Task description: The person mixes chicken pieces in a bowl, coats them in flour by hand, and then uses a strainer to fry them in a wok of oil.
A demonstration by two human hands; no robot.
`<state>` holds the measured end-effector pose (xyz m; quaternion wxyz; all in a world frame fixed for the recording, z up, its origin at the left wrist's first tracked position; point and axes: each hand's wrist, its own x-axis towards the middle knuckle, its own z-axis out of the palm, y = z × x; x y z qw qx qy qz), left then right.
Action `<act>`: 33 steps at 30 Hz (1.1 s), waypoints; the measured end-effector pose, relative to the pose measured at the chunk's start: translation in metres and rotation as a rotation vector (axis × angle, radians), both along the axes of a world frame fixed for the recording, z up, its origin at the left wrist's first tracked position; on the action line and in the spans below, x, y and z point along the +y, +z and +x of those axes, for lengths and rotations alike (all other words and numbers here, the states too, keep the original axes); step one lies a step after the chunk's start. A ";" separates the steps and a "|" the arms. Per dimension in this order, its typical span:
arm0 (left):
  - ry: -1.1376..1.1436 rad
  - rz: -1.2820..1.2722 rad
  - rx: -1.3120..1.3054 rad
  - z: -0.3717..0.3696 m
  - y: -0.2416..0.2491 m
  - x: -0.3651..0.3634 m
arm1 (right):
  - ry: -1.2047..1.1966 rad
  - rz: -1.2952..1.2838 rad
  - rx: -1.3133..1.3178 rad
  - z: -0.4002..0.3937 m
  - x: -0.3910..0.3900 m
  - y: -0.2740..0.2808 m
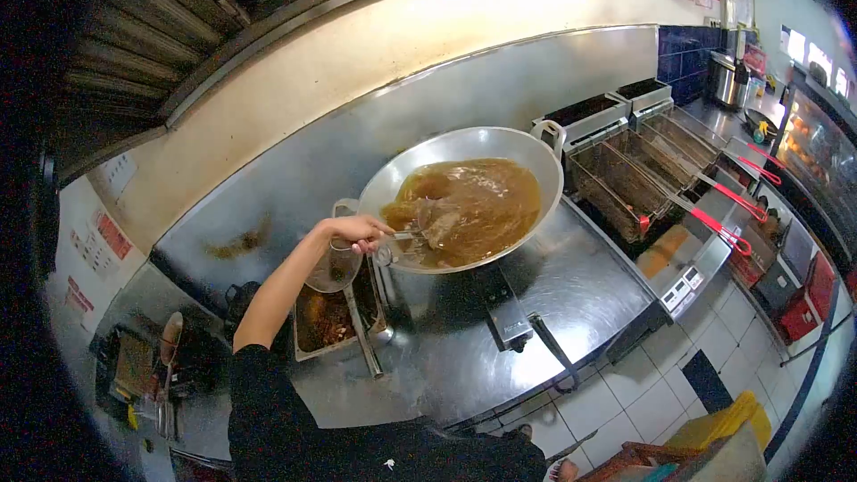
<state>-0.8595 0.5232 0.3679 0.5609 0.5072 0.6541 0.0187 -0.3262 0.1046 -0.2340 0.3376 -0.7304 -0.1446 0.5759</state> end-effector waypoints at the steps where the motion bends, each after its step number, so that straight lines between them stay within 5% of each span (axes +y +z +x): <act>1: 0.001 0.007 -0.045 0.006 0.000 -0.003 | 0.002 -0.011 0.003 0.000 -0.001 -0.003; 21: 0.123 0.094 -0.643 0.091 -0.059 0.004 | 0.030 -0.099 -0.003 0.001 -0.019 -0.043; 33: 0.237 0.320 -0.756 0.117 -0.039 0.021 | 0.114 -0.109 0.039 0.010 -0.027 -0.023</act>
